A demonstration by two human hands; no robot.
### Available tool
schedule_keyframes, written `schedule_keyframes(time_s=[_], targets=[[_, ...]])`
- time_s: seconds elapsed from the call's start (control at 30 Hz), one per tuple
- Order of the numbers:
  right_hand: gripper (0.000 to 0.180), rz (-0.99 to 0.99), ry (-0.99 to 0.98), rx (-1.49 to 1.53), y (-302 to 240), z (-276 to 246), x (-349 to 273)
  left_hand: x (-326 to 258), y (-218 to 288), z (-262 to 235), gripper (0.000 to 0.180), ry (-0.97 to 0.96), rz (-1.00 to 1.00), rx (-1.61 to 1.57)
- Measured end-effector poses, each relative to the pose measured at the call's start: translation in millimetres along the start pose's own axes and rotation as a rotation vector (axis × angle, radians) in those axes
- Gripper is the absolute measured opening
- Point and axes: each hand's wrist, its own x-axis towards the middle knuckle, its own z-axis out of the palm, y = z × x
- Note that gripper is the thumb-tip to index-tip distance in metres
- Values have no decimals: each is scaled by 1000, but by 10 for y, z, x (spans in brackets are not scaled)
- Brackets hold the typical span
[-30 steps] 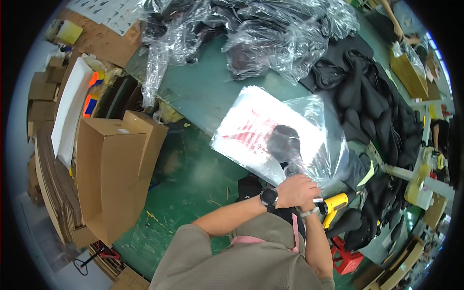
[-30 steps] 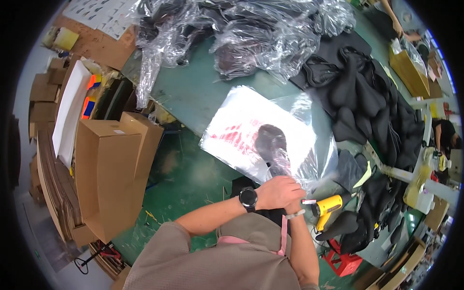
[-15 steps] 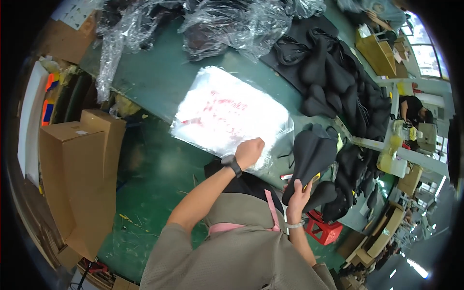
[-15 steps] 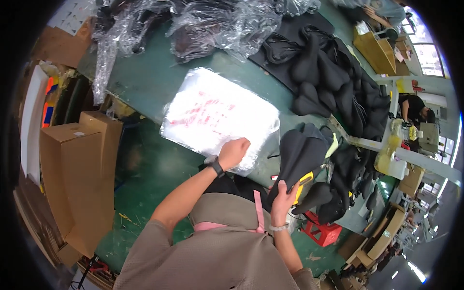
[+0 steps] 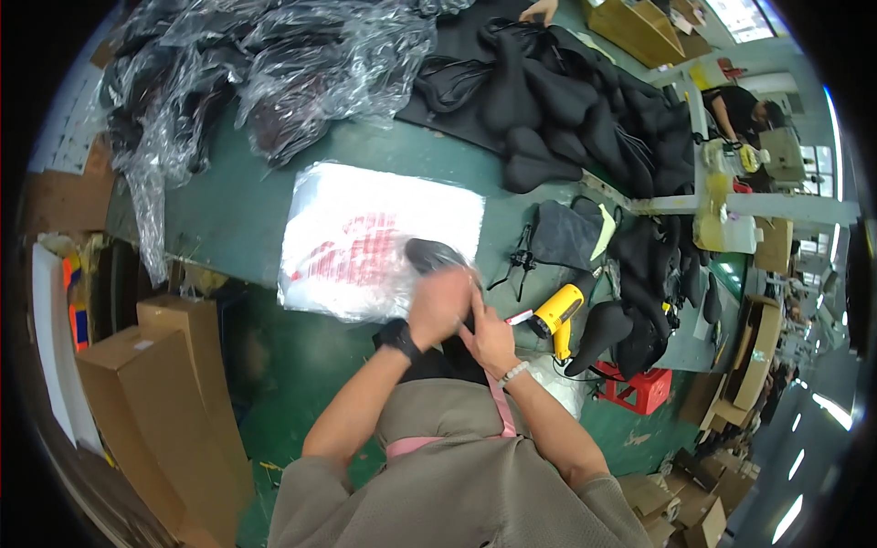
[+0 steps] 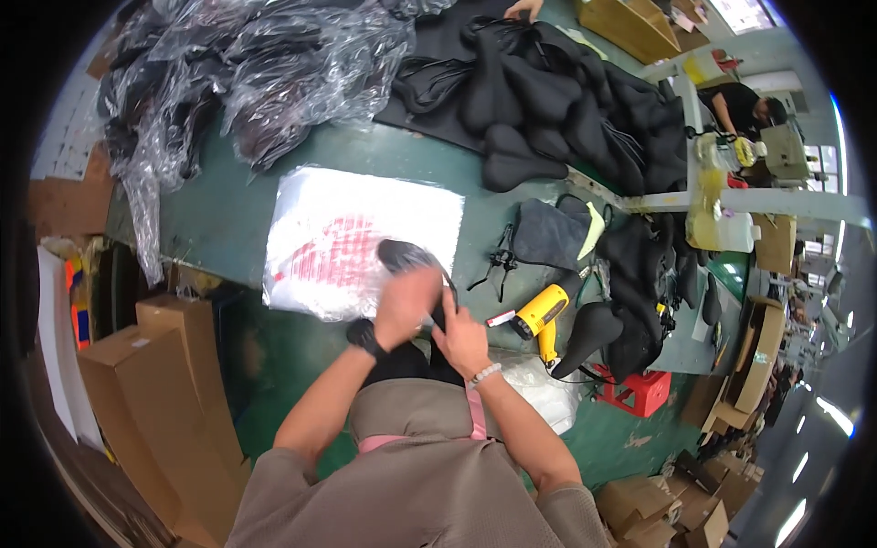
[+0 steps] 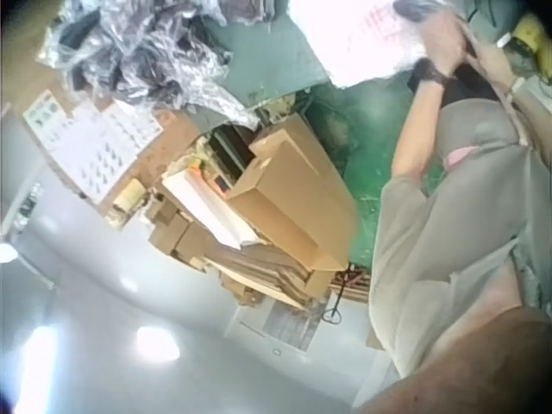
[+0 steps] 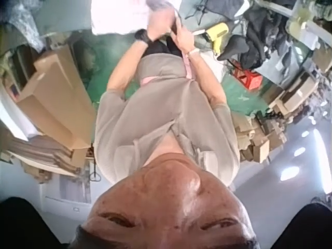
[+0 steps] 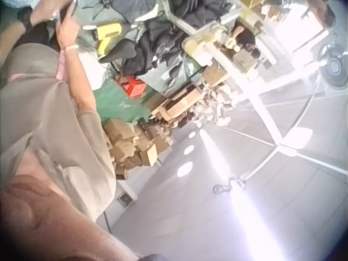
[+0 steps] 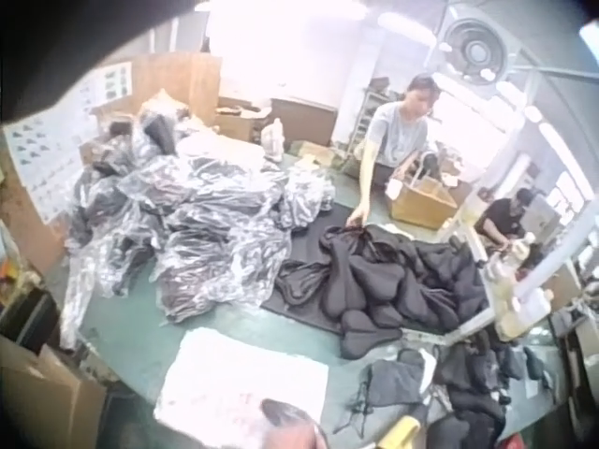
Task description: Assembling bicycle seats, using a heat gun for adjustment, and packing them into cardboard boxes.
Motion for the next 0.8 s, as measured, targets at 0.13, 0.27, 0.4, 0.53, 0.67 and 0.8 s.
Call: schedule_keyframes(time_s=[0.13, 0.27, 0.4, 0.53, 0.67, 0.8], targets=[[72, -221, 194, 475, 153, -43, 163, 63, 644, -421, 22, -307, -35, -120], [34, 444, -113, 1772, -284, -567, 199, -551, 524, -966, 13, -100, -376, 88], [59, 373, -89, 1653, -688, -256, 194, -1135, 901, -842, 21, -53, -303, -385], [76, 142, -422, 1246, -1100, -50, 167, -1053, 457, -906, 39, 630, -1243, -794], [75, -223, -703, 783, -1535, -283, 245, -1075, -42, -1129, 42, 699, -1133, -1206], [61, -414, -19, 698, -1113, -197, 30, -828, -1183, -1737, 49, 828, -1097, -1154]])
